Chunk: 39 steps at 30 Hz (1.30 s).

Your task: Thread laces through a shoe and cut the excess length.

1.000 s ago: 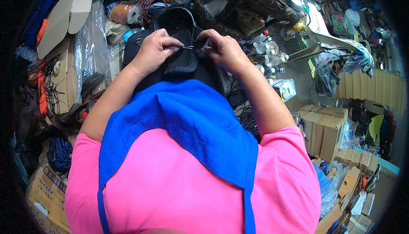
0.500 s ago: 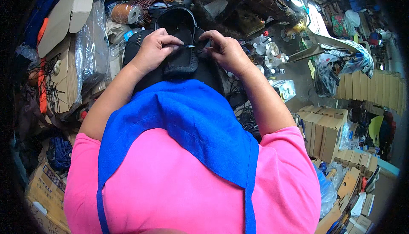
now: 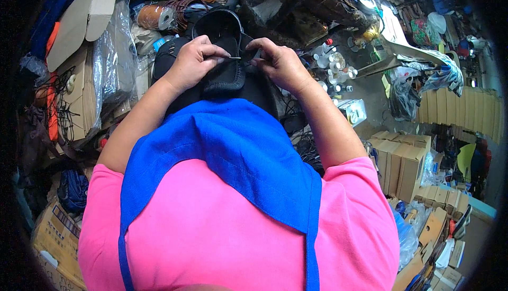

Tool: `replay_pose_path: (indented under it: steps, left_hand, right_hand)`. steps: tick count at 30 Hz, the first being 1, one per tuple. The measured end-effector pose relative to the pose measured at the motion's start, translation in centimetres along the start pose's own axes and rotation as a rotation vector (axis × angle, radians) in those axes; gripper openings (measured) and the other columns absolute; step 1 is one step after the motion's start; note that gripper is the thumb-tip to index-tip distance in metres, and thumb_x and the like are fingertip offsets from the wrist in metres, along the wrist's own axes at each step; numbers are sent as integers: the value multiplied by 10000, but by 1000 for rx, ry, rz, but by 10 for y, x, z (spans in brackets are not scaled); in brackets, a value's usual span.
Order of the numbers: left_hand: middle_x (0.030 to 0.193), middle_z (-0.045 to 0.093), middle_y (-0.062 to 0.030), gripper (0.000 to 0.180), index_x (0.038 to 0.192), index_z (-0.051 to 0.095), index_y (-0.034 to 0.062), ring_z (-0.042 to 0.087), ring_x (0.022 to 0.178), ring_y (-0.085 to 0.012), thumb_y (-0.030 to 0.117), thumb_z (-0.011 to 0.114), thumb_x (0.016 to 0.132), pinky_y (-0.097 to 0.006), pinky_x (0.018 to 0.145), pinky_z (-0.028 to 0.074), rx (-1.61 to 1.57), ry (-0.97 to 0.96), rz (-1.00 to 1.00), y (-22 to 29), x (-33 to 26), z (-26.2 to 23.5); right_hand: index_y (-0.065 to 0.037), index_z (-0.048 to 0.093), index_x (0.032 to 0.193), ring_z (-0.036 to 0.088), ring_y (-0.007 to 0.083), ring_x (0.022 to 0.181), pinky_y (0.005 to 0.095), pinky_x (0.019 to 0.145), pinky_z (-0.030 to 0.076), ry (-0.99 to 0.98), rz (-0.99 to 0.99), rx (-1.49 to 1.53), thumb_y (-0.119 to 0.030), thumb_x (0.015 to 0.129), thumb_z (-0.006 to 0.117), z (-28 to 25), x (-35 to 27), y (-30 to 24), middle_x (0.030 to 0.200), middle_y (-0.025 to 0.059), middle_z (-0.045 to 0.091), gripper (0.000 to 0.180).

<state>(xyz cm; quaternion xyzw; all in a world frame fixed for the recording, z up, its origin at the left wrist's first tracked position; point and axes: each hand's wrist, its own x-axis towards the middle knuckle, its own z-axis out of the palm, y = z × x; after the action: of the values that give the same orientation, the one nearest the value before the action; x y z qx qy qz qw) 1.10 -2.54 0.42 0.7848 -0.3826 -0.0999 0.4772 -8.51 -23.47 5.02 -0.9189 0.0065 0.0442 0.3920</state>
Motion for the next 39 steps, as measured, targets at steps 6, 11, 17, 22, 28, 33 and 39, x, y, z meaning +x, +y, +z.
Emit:
replay_pose_path:
  steps: [6, 11, 17, 22, 28, 33, 39]
  left_hand:
    - [742, 499, -64, 196, 893, 715, 126, 544, 706, -204, 34, 683, 723, -304, 658, 446, 0, 3, 48, -3, -1, 2]
    - [747, 501, -68, 202, 891, 714, 123, 548, 705, -207, 24, 682, 718, -303, 655, 448, 39, 9, 63, -2, -1, 2]
    - [756, 501, -79, 200, 894, 707, 102, 546, 712, -212, 7, 663, 724, -306, 652, 445, 29, -7, 39, -1, 0, 2]
    - [763, 500, -89, 186, 895, 700, 89, 544, 722, -229, 12, 660, 730, -321, 654, 441, 28, -18, 12, -3, 0, 2]
    - [769, 499, -96, 166, 890, 698, 87, 538, 722, -253, 25, 664, 739, -336, 661, 442, 27, -22, 17, -2, -1, 1]
    - [766, 496, -94, 172, 889, 697, 87, 538, 722, -245, 17, 656, 738, -333, 660, 442, 29, -24, 24, -2, -1, 2]
    - [767, 499, -91, 176, 887, 694, 79, 539, 721, -238, 12, 651, 729, -327, 664, 443, 59, -45, 19, 0, -2, -3]
  right_hand:
    - [-136, 556, 1103, 555, 211, 616, 328, 623, 453, 11, -14, -6, -69, 797, 649, 0, 1, 3, 700, 138, 585, 328]
    - [-139, 558, 1104, 543, 209, 603, 330, 614, 448, 26, -38, 4, -68, 797, 646, 2, 0, 7, 688, 137, 576, 328]
    - [-165, 551, 1169, 558, 219, 594, 335, 611, 451, 30, -52, -21, -72, 790, 654, 0, 0, 0, 662, 123, 575, 404]
    - [-185, 526, 1238, 581, 224, 612, 332, 621, 460, 65, 15, 41, -79, 782, 667, 4, -4, -6, 684, 111, 590, 489]
    - [-139, 561, 1182, 582, 156, 661, 304, 637, 465, 100, 70, 51, -105, 790, 687, 11, -5, 9, 732, 94, 611, 413]
    - [-20, 648, 980, 580, 76, 777, 248, 715, 480, 90, 50, 222, -89, 812, 678, 14, -4, 11, 829, 41, 659, 183]
    - [-11, 665, 1007, 595, 79, 819, 247, 750, 482, 25, 40, 240, -77, 822, 674, 18, -1, 10, 892, 42, 676, 197]
